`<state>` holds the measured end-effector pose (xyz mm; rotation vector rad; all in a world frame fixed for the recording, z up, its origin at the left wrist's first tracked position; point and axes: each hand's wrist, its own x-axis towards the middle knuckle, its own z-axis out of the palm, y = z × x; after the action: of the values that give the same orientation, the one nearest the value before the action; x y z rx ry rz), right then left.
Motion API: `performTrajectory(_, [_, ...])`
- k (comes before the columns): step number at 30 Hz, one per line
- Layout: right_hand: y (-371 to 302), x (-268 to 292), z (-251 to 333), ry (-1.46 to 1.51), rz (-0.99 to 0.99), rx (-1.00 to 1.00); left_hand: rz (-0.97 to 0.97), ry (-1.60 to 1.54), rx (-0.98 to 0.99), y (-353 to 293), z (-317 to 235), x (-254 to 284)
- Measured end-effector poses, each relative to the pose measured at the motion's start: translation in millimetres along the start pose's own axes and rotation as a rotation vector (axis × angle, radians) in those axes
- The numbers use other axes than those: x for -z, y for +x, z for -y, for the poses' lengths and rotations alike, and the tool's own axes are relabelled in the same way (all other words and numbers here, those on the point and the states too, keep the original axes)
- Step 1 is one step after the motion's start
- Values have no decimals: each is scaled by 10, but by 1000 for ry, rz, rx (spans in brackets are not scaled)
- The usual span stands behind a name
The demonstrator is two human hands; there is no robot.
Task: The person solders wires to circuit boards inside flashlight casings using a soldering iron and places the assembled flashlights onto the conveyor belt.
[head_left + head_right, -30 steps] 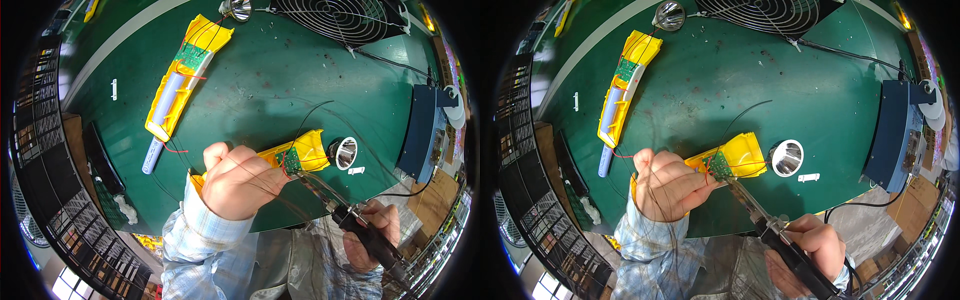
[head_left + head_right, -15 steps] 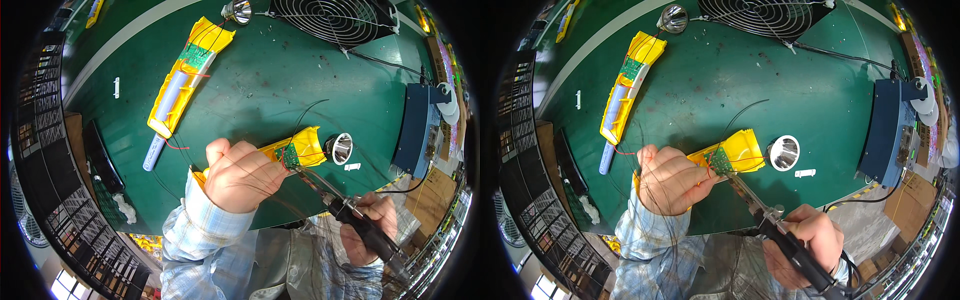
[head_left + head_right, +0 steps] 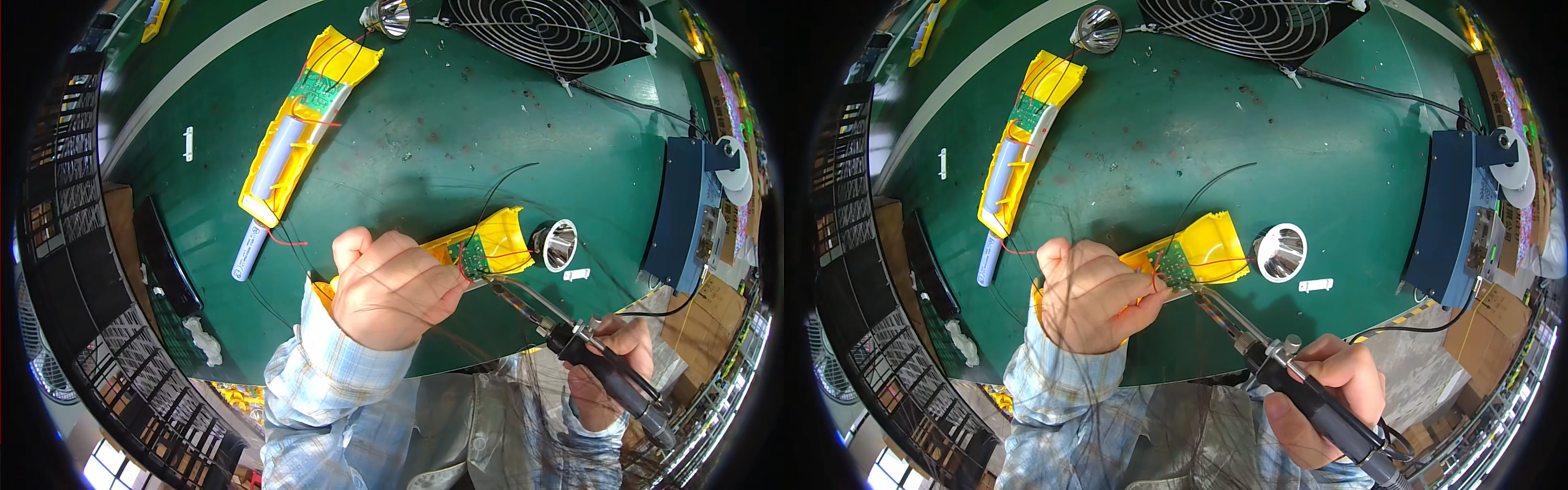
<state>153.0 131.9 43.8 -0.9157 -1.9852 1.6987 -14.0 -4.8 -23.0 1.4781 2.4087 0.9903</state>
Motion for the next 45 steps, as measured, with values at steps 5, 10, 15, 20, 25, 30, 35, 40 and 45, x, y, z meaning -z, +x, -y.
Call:
performTrajectory(5, [17, -44, -13, 58, -32, -42, -2, -10, 31, -4, -6, 26])
performTrajectory(10, [3, -21, 17, 23, 5, -70, -19, -44, 36, -24, 2, 6])
performTrajectory(15, [-17, -2, 36, 39, 9, -93, -40, -37, -15, -21, 8, 2])
performTrajectory(20, [-37, -24, 29, 69, -21, -107, -59, -74, 15, -21, 1, 2])
performTrajectory(25, [-13, -40, 28, 98, -5, -112, -57, -111, 39, -11, -15, 24])
performTrajectory(30, [3, -18, -43, 47, 12, -29, 44, -77, 52, -14, 4, 34])
performTrajectory(35, [-10, -52, 18, 79, 8, -94, 30, -10, 12, 4, 1, 52])
performTrajectory(40, [-24, -103, -80, -89, -30, 242, -7, -66, -5, 38, -26, 83])
performTrajectory(45, [-231, -5, -423, -174, -116, 407, -41, -67, -38, 29, -31, -6])
